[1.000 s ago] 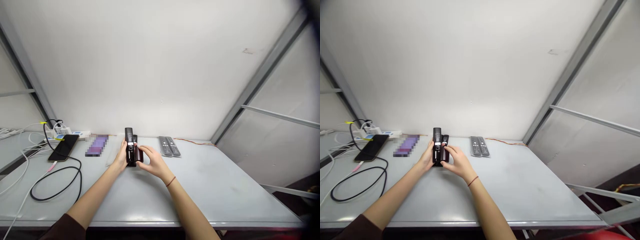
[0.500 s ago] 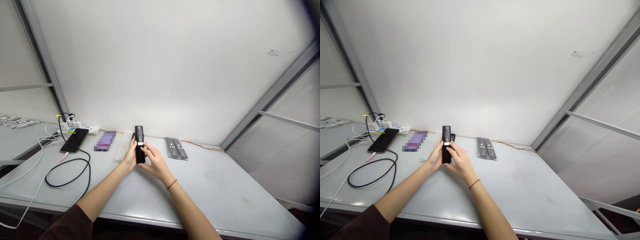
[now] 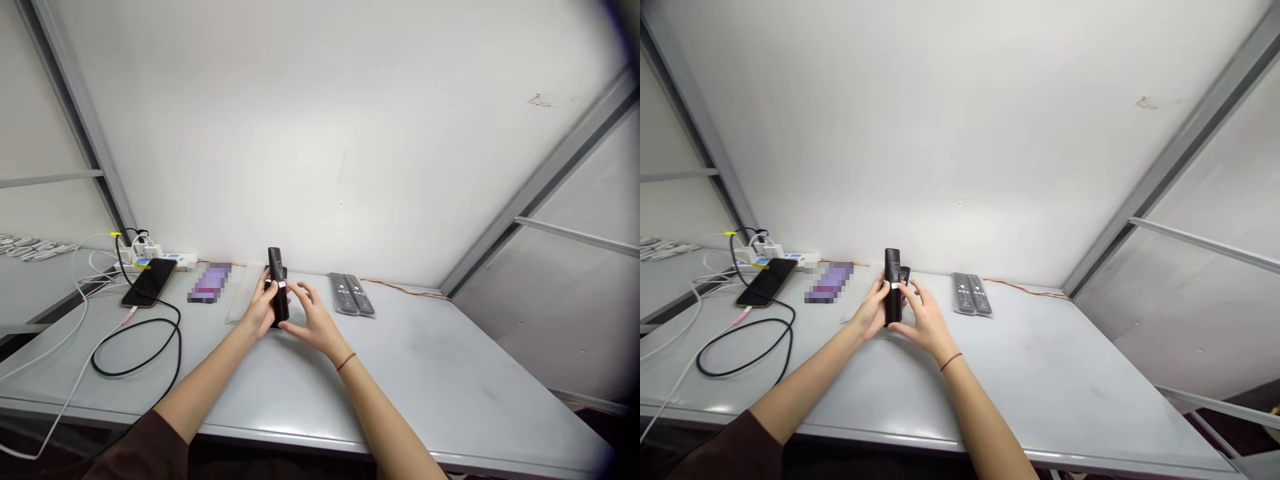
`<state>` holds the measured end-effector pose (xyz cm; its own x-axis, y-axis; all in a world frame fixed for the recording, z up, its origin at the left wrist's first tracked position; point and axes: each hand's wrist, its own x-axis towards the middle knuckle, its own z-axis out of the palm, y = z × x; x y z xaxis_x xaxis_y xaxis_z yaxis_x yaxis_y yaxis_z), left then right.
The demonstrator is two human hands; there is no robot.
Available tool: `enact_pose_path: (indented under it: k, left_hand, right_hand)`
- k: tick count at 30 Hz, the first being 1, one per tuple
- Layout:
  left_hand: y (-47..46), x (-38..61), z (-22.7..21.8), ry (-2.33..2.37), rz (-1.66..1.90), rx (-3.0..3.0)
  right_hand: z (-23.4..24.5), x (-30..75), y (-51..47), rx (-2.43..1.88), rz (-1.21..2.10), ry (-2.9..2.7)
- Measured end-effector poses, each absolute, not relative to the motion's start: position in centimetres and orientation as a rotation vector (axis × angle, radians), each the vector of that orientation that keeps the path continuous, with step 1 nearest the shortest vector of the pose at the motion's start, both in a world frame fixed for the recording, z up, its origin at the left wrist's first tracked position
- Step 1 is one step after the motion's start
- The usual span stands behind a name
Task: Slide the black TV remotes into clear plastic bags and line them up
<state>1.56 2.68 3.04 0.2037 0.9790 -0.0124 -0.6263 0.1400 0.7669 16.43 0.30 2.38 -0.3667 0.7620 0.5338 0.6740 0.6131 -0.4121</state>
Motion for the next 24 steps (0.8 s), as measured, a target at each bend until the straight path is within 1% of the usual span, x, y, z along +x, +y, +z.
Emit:
enact_pose_path:
  k: [4,7,16,19,24]
  left_hand:
    - [2.7,1.7,3.0,0.592,1.372,0.690]
    - [2.8,1.8,2.8,0.622,1.387,0.662]
    - [4.1,0.0,4.2,0.560,1.447,0.319]
    - [4.1,0.2,3.8,0.534,1.477,0.323]
    - [3.3,1.2,3.0,0.468,1.471,0.552]
  right_hand:
    - [2.4,16.2,0.2,-1.101,0.558,-2.021]
    - [2.8,15.9,0.1,-1.056,0.769,-1.895]
    - [3.5,16.0,0.1,-0.873,1.527,-1.152]
    - [3.6,16.1,0.1,-0.744,1.605,-1.016]
    - [3.8,16.4,0.5,-0.648,1.588,-0.798]
